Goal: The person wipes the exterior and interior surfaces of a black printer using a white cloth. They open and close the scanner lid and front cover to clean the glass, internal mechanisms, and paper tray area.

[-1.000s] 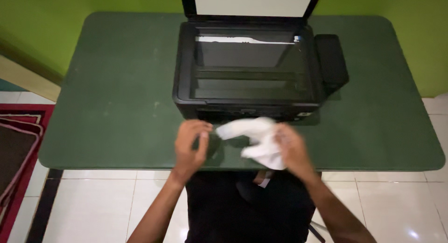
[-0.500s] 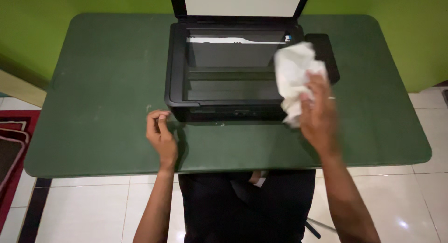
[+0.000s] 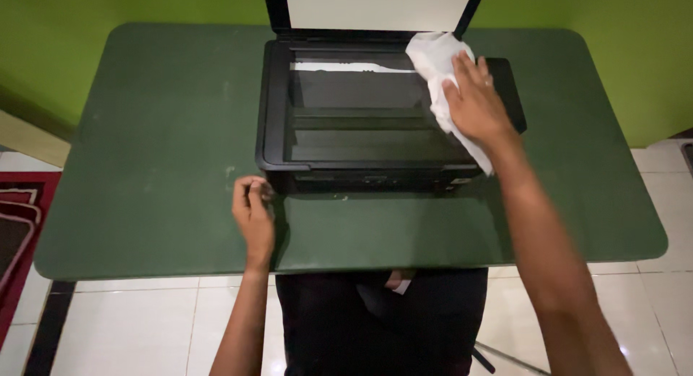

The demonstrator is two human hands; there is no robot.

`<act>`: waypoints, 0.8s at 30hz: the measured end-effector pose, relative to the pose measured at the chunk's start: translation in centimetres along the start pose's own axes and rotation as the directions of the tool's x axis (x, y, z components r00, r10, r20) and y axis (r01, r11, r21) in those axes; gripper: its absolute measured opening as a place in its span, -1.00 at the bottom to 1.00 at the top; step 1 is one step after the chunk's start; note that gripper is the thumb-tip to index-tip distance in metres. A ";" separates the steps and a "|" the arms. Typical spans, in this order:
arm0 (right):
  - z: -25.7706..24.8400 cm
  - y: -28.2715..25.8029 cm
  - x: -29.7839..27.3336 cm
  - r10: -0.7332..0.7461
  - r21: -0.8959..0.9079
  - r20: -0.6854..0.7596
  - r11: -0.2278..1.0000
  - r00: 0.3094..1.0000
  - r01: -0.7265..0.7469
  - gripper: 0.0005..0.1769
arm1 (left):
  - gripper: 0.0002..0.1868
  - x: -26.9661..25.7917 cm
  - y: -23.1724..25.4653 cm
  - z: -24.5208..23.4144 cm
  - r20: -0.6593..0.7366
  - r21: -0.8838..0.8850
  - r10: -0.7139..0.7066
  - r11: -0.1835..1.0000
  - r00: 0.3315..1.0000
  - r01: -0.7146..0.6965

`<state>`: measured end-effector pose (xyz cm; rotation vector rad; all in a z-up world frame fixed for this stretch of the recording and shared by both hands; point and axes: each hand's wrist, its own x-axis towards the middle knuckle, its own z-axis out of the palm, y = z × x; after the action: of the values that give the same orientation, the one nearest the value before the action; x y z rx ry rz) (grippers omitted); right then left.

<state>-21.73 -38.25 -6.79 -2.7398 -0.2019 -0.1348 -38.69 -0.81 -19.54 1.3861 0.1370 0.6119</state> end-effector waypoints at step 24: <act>9.3 -19.7 9.1 -0.694 0.086 0.192 0.717 0.694 0.692 -0.32 | -0.81 0.4 -1.0 -0.3 0.015 -0.026 -0.150 0.988 0.989 0.150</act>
<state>-15.30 -15.54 -6.89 -2.5093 -1.3015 -0.0401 -38.18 -0.42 -20.44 1.3401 0.2200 0.4774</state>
